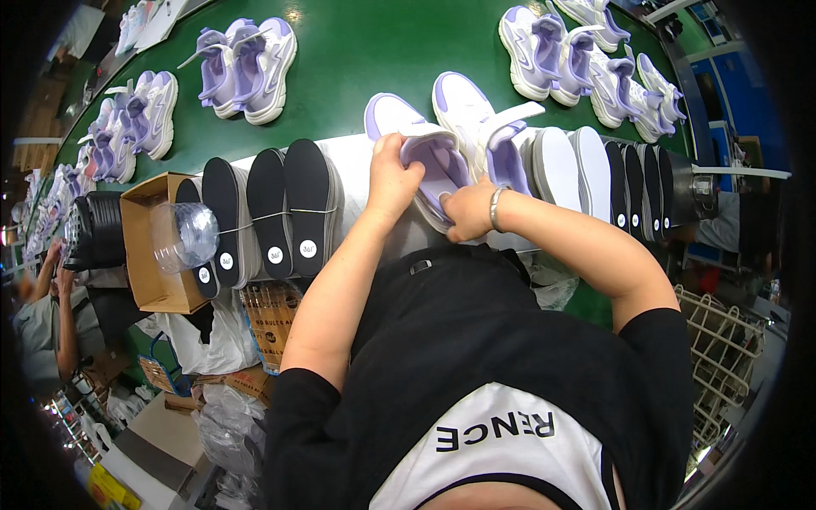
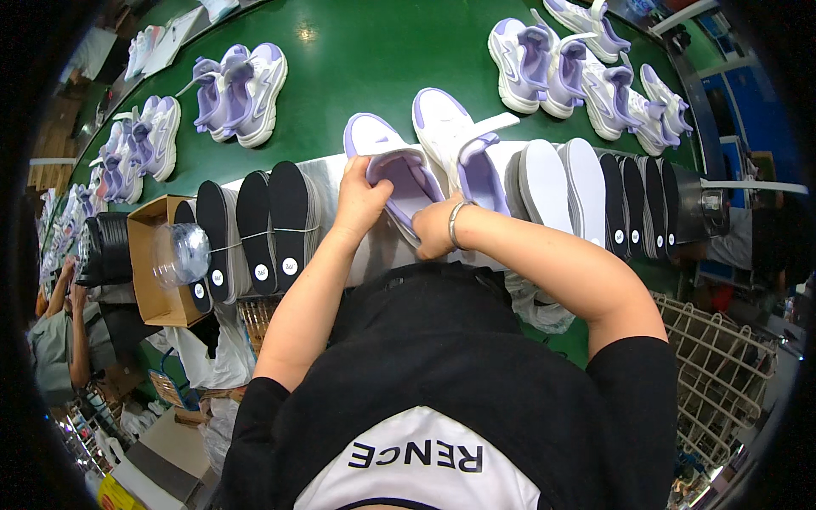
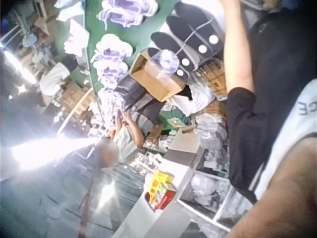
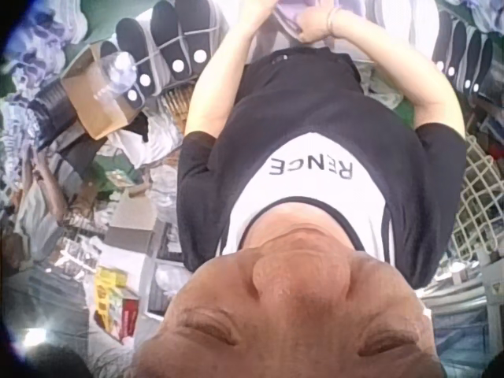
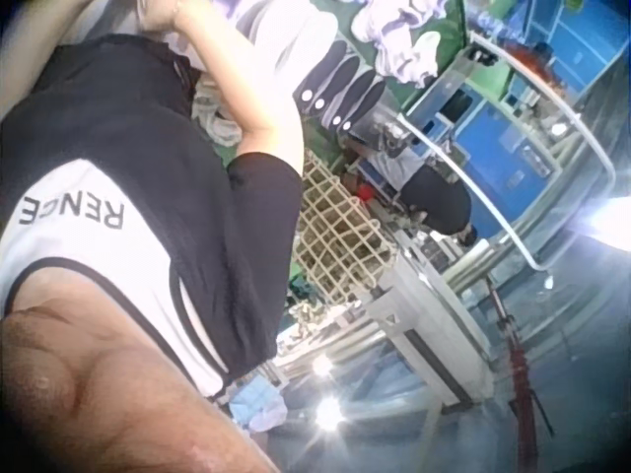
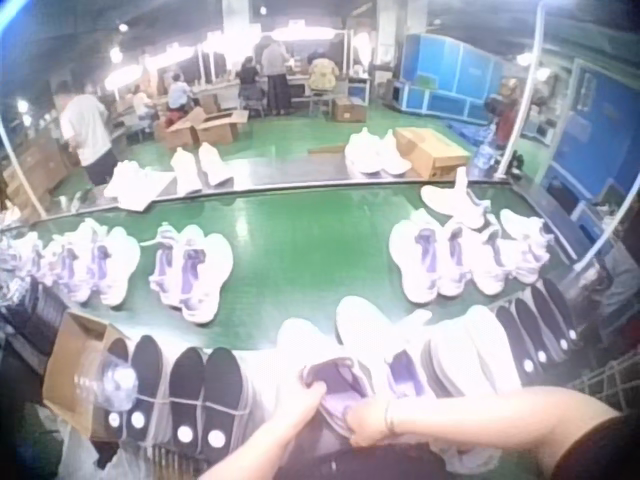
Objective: The person repeatedly takes insoles from a nearby shelf and inserts them into shoes on a conveyor belt, smoothing them down by hand.
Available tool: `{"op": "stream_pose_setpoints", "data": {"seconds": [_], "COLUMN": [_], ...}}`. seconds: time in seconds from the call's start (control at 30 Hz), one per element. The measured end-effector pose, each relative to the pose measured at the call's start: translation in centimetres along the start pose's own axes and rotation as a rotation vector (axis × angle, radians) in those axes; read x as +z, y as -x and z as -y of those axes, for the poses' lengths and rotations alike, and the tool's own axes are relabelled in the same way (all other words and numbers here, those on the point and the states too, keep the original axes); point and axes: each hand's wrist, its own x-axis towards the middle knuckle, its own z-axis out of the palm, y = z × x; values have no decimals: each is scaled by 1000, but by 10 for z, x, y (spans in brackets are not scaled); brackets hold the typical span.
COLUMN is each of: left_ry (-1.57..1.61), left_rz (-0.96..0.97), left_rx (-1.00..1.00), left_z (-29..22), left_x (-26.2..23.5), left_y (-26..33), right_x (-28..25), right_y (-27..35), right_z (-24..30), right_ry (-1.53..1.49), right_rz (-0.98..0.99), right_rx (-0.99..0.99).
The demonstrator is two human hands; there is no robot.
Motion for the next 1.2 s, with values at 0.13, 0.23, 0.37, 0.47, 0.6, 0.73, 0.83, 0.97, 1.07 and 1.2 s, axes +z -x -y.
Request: {"op": "stream_pose_setpoints", "data": {"seconds": [0.13, 0.23, 0.37, 0.47, 0.6, 0.73, 0.83, 0.97, 1.07, 1.2], "left_ry": [15, 44, 44, -115, -225, -177, -84, -78, -32, -48], "left_rz": [3, 8, 6, -128, -175, -197, -186, -206, -191, -213], "left_rx": [-13, 6, -1, 308, 340, 197, -27, -23, 45, 91], "left_z": [-1, -2, -1, -6, -26, -16, -3, -11, -9, -8], "left_x": [0, 2, 3, 4, 5, 8, 13, 10, 6, 5], "left_y": [-3, -1, 5, 24, 29, 18, 18, 19, 23, 26], "right_x": [6, 10, 15, 6, 1, 11, 11, 34, 29, 61], "right_y": [-9, -3, 6, 34, 58, 44, -6, -60, -65, -127], "right_z": [-2, -2, -12, -21, -38, -16, -4, -15, -20, -58], "right_ry": [103, 63, -125, -190, -722, -619, -453, -306, -453, -261], "right_rz": [25, -32, -214, -785, -788, -641, -596, -638, -607, -564], "right_rx": [-7, -21, -80, -255, -114, -219, -28, -104, -30, -41]}}
